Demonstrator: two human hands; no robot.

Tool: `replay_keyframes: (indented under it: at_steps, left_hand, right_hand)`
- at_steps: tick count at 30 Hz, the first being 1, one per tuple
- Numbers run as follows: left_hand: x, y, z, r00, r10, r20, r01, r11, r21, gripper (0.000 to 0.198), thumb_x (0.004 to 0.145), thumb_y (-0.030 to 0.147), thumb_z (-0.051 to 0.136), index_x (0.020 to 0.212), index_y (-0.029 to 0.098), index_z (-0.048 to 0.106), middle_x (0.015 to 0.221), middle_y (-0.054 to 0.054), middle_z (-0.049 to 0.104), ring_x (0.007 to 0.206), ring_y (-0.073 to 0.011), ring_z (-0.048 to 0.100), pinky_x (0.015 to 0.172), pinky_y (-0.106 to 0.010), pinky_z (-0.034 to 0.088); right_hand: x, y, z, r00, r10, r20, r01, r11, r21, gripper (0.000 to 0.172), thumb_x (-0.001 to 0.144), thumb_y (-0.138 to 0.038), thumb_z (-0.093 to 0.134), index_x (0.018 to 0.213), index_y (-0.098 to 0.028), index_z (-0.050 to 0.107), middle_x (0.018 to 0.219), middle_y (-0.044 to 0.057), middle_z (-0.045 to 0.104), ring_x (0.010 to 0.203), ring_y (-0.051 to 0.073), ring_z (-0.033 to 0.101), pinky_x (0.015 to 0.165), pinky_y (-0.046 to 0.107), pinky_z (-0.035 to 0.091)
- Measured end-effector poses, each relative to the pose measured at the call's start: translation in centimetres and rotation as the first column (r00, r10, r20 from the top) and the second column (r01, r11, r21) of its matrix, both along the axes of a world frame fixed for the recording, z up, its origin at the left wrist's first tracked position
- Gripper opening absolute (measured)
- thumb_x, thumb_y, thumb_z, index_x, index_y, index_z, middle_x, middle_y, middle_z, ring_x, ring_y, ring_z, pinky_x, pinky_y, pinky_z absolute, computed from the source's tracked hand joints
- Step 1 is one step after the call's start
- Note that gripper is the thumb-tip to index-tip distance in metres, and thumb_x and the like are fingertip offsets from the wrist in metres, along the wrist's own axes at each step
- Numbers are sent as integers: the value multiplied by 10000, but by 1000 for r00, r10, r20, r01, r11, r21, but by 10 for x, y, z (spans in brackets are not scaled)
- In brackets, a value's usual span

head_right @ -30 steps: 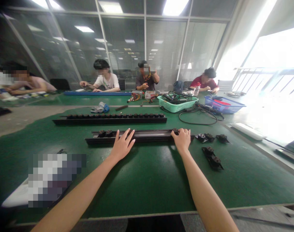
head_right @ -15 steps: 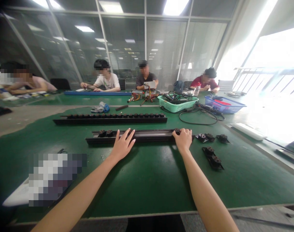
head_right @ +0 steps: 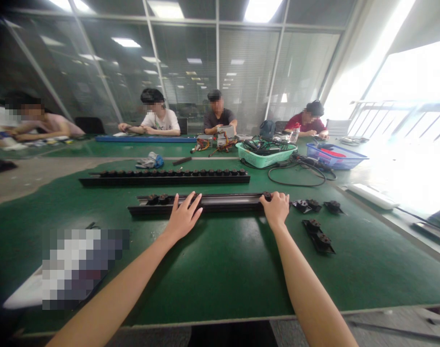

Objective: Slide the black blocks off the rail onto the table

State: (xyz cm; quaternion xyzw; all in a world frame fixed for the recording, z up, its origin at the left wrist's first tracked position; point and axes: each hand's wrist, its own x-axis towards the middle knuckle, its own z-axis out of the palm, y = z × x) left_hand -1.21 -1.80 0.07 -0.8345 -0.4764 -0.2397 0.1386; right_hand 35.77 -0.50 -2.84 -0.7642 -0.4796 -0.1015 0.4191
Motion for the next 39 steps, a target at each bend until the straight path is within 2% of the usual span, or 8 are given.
replay_keyframes:
  at_steps: [7,13,23,35,39]
  left_hand:
    - [0,0,1,1000,-6,6,6,1000,2,541,1116,400,340,1593,186,479,1618,-189,489,1395,-299,596,1318,-626,117]
    - [0,-1,1,1000,-5,28,5,1000,7,531,1114,400,346,1583,202,495,1615,-176,498,1381,-297,609,1322,-627,75]
    - [0,0,1,1000,-12,27,12,1000,10,538,1113,407,325,1587,209,488,1617,-173,496,1375,-302,614,1318,-639,90]
    - [-1,0,1,1000,-8,24,8,1000,5,535,1118,400,321,1582,197,493,1611,-181,502,1385,-292,606,1320,-637,69]
    - [-1,0,1,1000,-11,25,11,1000,7,539,1118,403,315,1584,195,491,1610,-182,503,1377,-297,612,1317,-642,75]
  right_hand:
    - [2,2,-2,1000,-5,5,5,1000,6,316,814,-490,646,916,-191,664,1052,186,673,1159,360,568,1178,559,362]
    - [9,1,-3,1000,-29,4,29,999,30,300,809,-492,634,893,-204,642,1028,175,672,1142,358,567,1183,560,357]
    - [9,-1,-1,1000,-15,15,14,998,65,281,820,-499,615,862,-221,628,998,149,660,1149,359,558,1172,590,360]
    - [14,-2,0,999,-36,36,36,999,17,298,827,-494,635,870,-199,651,985,155,672,1122,348,555,1189,573,329]
    - [18,-2,-1,999,-43,13,43,998,38,300,819,-508,636,856,-210,646,978,148,666,1145,360,544,1179,589,334]
